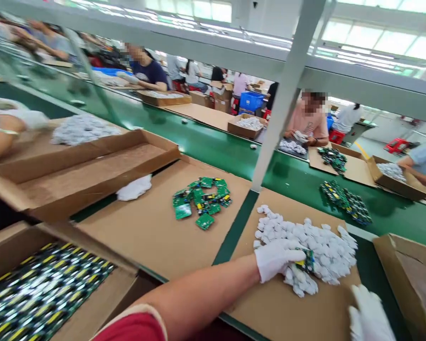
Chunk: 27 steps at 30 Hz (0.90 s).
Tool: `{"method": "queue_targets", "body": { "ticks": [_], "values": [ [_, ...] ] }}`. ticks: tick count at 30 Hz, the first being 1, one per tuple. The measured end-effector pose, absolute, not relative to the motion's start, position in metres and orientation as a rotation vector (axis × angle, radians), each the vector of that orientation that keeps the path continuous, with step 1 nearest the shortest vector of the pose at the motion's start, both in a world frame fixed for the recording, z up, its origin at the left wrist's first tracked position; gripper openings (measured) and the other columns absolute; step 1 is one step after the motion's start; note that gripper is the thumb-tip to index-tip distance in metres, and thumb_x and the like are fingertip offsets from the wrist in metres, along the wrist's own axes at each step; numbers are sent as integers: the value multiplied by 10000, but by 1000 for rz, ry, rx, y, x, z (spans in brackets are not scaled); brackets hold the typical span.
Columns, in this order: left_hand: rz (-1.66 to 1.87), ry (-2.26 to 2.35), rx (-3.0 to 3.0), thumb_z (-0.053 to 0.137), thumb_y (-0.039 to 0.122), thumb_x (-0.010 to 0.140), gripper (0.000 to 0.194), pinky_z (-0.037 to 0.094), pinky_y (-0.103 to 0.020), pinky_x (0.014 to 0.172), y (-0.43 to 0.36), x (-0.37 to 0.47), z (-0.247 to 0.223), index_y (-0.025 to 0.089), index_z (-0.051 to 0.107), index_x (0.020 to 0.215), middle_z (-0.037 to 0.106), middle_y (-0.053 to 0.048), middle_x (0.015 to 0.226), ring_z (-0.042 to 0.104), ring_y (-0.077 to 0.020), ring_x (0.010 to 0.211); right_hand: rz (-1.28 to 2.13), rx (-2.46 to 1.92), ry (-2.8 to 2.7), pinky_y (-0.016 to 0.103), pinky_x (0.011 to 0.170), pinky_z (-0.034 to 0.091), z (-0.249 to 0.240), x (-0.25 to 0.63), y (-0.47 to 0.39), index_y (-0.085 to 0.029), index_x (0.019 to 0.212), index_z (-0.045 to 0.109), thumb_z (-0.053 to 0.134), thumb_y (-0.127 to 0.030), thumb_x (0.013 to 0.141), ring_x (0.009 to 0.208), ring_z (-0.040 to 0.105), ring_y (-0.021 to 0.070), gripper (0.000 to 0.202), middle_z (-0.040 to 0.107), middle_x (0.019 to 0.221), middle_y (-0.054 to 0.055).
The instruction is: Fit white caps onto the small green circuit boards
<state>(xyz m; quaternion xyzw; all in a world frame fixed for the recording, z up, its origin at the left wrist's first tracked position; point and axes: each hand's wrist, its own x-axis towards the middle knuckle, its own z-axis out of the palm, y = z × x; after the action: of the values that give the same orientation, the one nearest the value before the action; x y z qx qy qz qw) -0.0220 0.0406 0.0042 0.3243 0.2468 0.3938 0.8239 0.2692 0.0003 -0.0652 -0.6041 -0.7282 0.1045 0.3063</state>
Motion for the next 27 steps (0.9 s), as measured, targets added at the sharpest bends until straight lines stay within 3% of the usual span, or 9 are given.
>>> {"method": "queue_targets", "body": {
  "ticks": [2,5,7,10,14,19,23,27],
  "values": [
    [845,546,725,724,454,576,410,376,-196,378,39,-23,9,135,564,779,590,-16,579,573,-132,449,46,-1707,-2063,599,1011,300,-64,249,-19,-95,1303,467,431,-392,812,1253,369,398,575,457,1333,190],
    [858,551,720,696,422,636,356,376,-182,370,38,-24,13,123,569,782,592,-16,574,565,-113,433,-3,-1641,-2411,511,1039,312,-51,225,-35,-121,1384,356,490,-396,812,1306,307,338,649,309,1447,126],
    [867,556,693,685,392,663,321,375,-182,375,36,-24,15,124,571,797,599,-20,583,567,-114,441,2,-1671,-2514,509,1071,251,-37,222,-33,-143,1383,366,516,-412,809,1326,265,330,651,294,1455,103],
    [902,568,652,675,335,697,256,365,-186,396,33,-24,22,131,571,812,599,-19,611,542,-99,452,-88,-1975,-2313,538,1066,220,-22,225,-28,-39,1339,414,460,-369,844,1317,273,352,597,359,1405,194],
    [885,581,625,695,301,686,217,341,-185,412,31,-25,33,129,573,740,553,3,596,466,-62,434,43,-1719,-2522,501,1081,227,-20,220,-33,-81,1407,297,555,-424,778,1357,153,334,761,185,1484,150],
    [864,617,626,708,331,671,259,323,-185,410,32,-25,31,122,590,769,596,-32,681,467,-63,451,-40,-1911,-2340,562,1060,218,-22,219,-32,-38,1370,358,496,-353,828,1337,207,362,643,300,1432,204],
    [851,628,639,703,343,679,285,307,-180,392,32,-26,25,130,599,837,597,-36,707,489,-74,462,99,-1670,-2518,514,1078,232,-22,224,-28,-111,1414,286,570,-385,774,1358,153,333,752,203,1483,143],
    [847,607,683,670,325,722,240,282,-172,382,33,-28,23,118,604,825,577,-34,665,483,-74,469,141,-1778,-2262,542,1063,244,-23,244,-21,-142,1405,303,460,-342,860,1335,250,313,602,328,1438,144]
  ]
}}
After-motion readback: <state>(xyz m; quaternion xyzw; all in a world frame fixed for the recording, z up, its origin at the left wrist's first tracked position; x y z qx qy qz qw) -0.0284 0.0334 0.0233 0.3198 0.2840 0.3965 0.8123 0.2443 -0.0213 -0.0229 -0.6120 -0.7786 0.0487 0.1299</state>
